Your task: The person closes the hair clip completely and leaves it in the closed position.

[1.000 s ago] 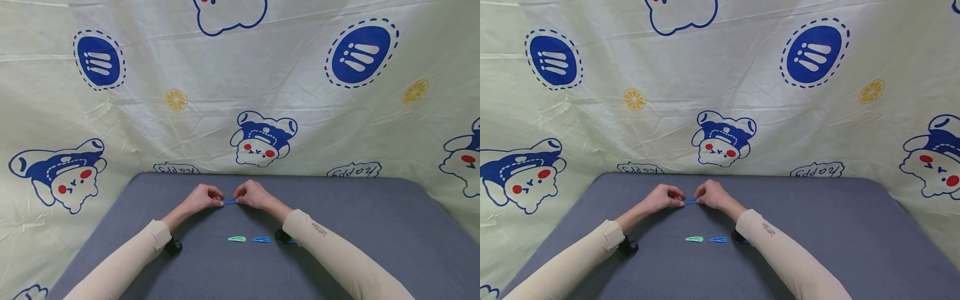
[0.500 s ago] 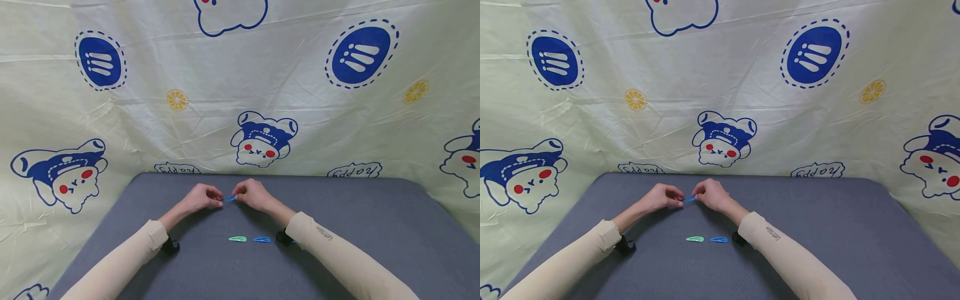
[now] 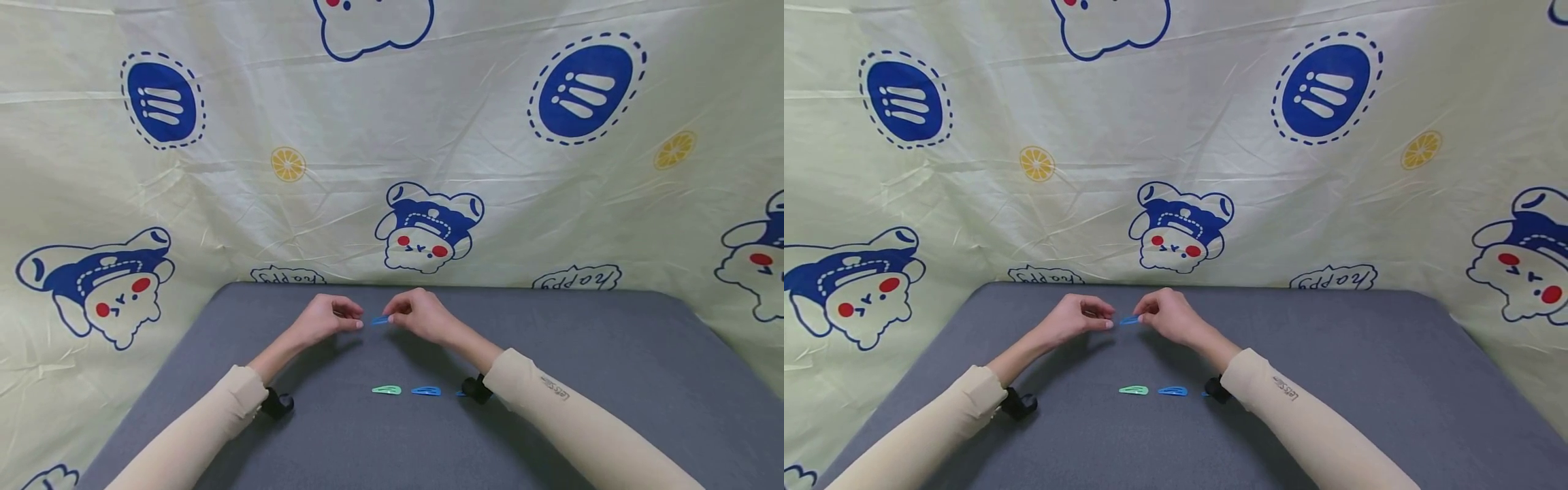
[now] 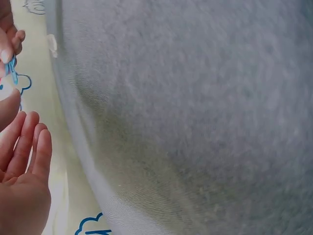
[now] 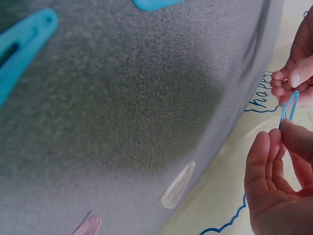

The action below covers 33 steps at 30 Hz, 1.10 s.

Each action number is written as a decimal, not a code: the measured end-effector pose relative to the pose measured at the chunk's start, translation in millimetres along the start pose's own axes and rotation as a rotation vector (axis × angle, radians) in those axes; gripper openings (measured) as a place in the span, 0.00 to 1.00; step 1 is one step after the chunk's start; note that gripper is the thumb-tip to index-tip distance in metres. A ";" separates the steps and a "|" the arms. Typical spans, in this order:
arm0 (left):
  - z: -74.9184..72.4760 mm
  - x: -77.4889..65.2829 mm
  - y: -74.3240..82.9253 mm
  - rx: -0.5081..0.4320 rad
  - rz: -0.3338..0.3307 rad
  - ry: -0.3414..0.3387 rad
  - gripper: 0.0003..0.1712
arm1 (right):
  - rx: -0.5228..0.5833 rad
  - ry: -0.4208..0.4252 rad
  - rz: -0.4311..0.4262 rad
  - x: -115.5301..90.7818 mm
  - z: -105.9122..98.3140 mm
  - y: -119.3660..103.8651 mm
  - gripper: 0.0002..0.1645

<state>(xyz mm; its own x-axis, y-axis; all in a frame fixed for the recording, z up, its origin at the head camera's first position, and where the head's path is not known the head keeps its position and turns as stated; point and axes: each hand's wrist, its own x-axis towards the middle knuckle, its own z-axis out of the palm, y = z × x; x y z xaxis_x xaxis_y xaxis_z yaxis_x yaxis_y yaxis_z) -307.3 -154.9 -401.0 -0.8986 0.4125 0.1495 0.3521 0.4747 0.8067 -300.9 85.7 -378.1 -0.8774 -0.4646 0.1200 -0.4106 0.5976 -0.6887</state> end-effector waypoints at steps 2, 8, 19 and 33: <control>0.0 -1.7 1.8 -0.004 0.004 0.019 0.15 | -0.005 0.007 -0.020 -4.1 -2.1 -0.9 0.05; 0.6 -8.7 4.9 -0.003 -0.010 0.044 0.15 | 0.007 0.023 -0.036 -16.1 -5.2 -3.0 0.03; 7.8 -20.8 16.6 -0.016 0.058 0.072 0.14 | 0.046 0.092 -0.003 -40.9 -10.8 -12.8 0.03; 19.7 -35.8 42.2 -0.033 0.079 0.072 0.11 | 0.123 0.171 0.004 -73.2 -22.4 -14.9 0.05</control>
<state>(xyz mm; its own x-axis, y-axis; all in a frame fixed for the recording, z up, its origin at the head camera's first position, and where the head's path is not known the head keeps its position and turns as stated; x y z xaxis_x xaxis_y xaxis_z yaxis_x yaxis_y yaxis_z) -255.1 -134.3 -383.6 -0.8852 0.3905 0.2530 0.4150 0.4168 0.8087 -236.1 125.5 -360.6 -0.9125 -0.3388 0.2293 -0.3829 0.5102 -0.7701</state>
